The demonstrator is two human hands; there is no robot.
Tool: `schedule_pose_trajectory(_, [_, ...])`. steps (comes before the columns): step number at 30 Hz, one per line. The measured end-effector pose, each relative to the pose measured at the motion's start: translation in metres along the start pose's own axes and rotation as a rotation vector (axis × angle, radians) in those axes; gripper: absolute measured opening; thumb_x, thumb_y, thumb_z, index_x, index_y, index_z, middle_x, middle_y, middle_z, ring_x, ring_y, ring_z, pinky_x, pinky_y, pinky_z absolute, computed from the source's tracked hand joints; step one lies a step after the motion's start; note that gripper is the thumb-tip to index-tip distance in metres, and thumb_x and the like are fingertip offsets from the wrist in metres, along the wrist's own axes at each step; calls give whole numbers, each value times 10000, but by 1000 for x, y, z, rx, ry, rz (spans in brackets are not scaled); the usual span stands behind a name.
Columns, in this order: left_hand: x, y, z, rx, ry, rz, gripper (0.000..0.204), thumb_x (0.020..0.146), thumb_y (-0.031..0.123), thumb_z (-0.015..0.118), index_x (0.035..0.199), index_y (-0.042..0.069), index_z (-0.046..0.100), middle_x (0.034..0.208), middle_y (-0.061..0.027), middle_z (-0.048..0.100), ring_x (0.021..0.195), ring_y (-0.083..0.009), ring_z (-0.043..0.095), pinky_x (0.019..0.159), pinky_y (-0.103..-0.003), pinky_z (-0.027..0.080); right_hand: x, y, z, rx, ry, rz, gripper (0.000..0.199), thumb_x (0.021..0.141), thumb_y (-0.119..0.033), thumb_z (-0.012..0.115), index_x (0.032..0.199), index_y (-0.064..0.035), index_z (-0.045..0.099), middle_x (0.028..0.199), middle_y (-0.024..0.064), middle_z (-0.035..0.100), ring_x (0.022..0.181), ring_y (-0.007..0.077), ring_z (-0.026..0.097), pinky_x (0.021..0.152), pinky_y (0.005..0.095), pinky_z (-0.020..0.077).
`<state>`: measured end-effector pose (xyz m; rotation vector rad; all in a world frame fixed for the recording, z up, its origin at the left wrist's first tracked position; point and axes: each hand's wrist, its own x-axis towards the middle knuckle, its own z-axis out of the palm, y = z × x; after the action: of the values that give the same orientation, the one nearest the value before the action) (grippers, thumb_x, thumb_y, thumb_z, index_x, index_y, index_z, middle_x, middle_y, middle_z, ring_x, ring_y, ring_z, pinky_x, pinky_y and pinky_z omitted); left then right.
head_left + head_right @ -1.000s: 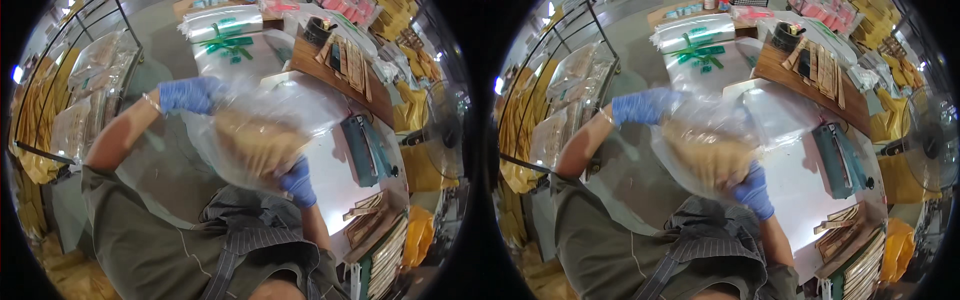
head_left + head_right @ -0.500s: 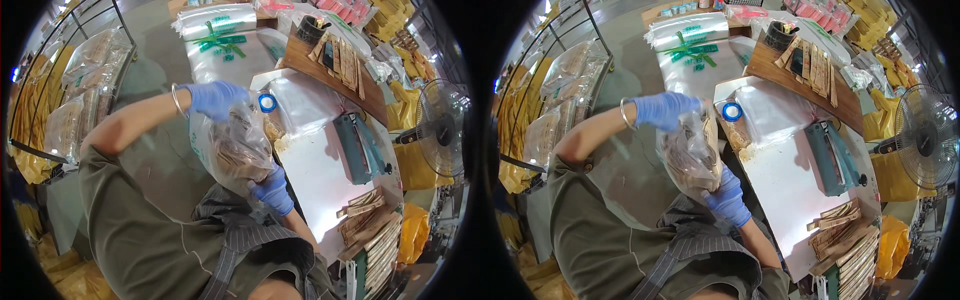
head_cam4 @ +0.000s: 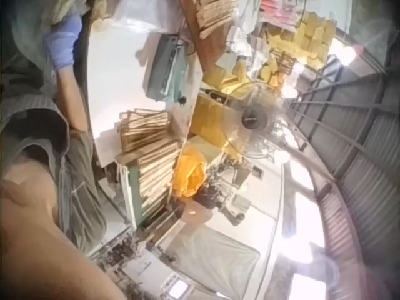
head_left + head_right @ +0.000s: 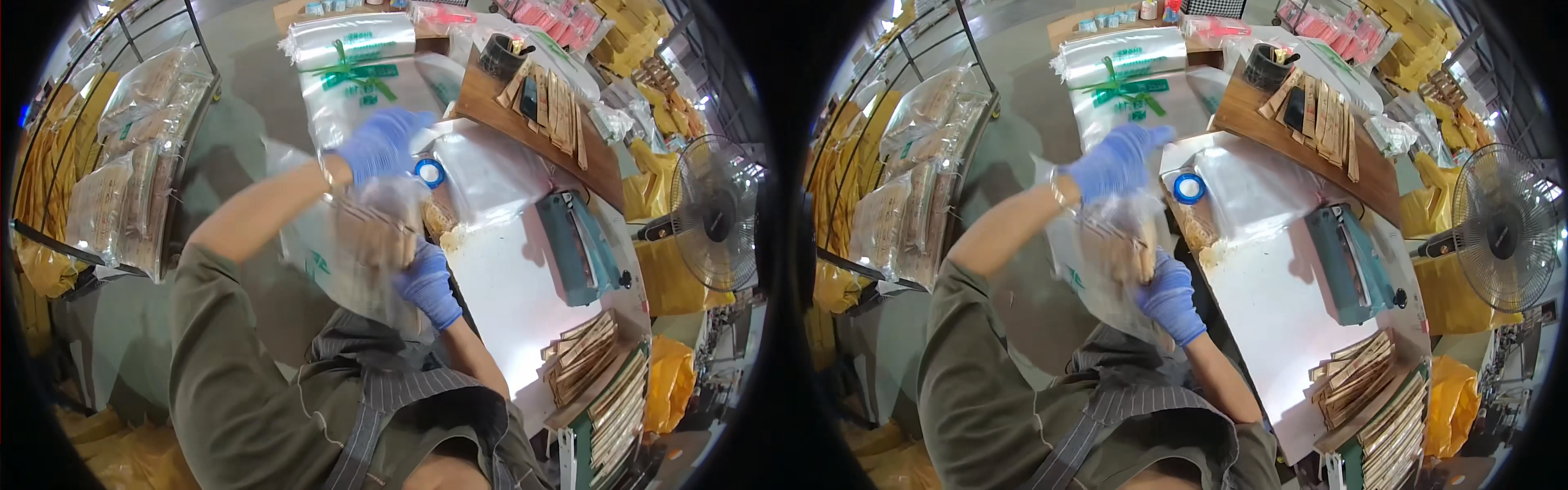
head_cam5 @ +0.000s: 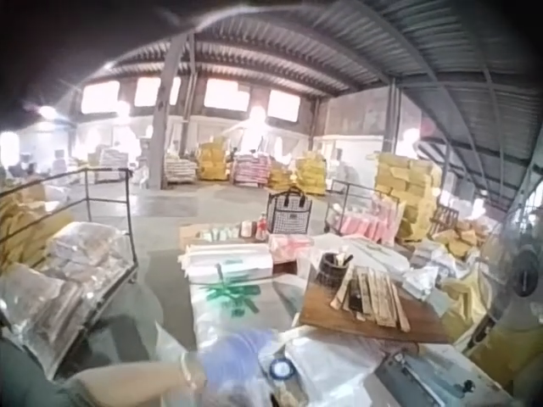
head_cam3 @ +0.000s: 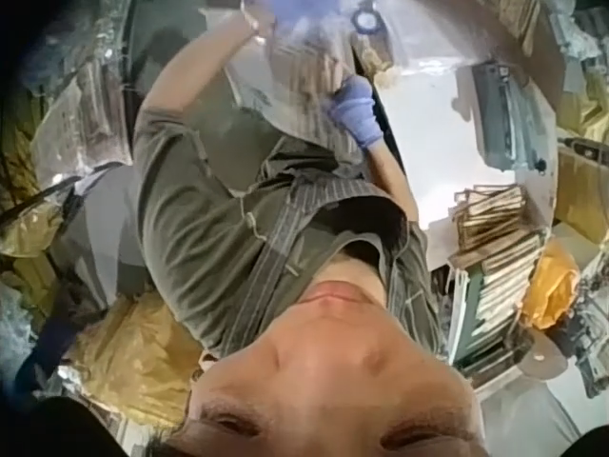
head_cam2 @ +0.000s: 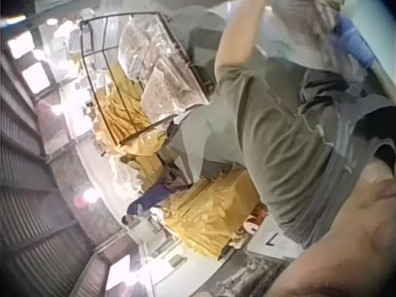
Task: Bundling and sealing packs of wooden sticks in a factory.
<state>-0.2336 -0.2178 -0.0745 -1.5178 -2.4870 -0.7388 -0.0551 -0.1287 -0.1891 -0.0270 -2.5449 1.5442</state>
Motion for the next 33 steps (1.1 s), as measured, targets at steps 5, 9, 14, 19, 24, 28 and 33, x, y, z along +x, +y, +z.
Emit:
schedule_pose_trajectory(5, [-20,-20,0,-205,-82,-82,416,605,-39,529,1012,42,556,863,-132,635,763,-229,636,671,-324,495,-6,6,27,-245,-20,-19,171,702,-78,591,871,-47,598,752,147,623,664,273,611,594,340,477])
schedule_pose_trajectory(9, [-21,79,1,-602,74,145,315,628,-29,484,917,71,561,706,-98,616,703,-234,623,648,-335,490,16,28,23,-405,-207,-88,284,718,-241,636,896,-22,601,826,202,607,775,310,608,674,372,486])
schedule_pose_trajectory(14, [-64,180,84,-1035,80,358,390,678,10,535,1062,76,521,933,-112,577,800,-271,593,742,-361,478,-102,117,-36,-215,-49,-153,277,758,-232,606,937,-22,586,843,178,594,782,279,593,686,347,478])
schedule_pose_trajectory(19, [-211,72,129,-633,-43,62,525,817,229,607,1279,52,429,1344,-123,365,1236,-237,354,1042,-342,254,35,126,3,34,211,-219,269,807,-220,569,989,-21,566,864,147,579,792,241,574,702,316,467])
schedule_pose_trajectory(24, [-237,34,130,-1680,507,-950,358,866,153,557,1190,16,489,1078,-86,562,1023,-203,528,846,-330,455,141,151,-48,214,614,-315,264,857,-208,531,1041,-21,546,886,117,563,801,203,555,717,285,457])
schedule_pose_trajectory(28, [-205,71,146,-1262,198,-160,252,858,166,581,1061,18,562,931,-65,604,865,-194,586,730,-305,490,143,186,-81,384,865,-395,260,896,-199,502,1083,-21,531,903,93,550,809,172,539,730,260,449])
schedule_pose_trajectory(33, [-213,130,141,-167,-691,3,229,787,208,655,931,31,639,841,-152,638,781,-209,623,678,-305,500,135,32,-64,-488,417,-172,233,829,-259,543,857,-36,603,804,100,619,792,258,607,709,380,480])
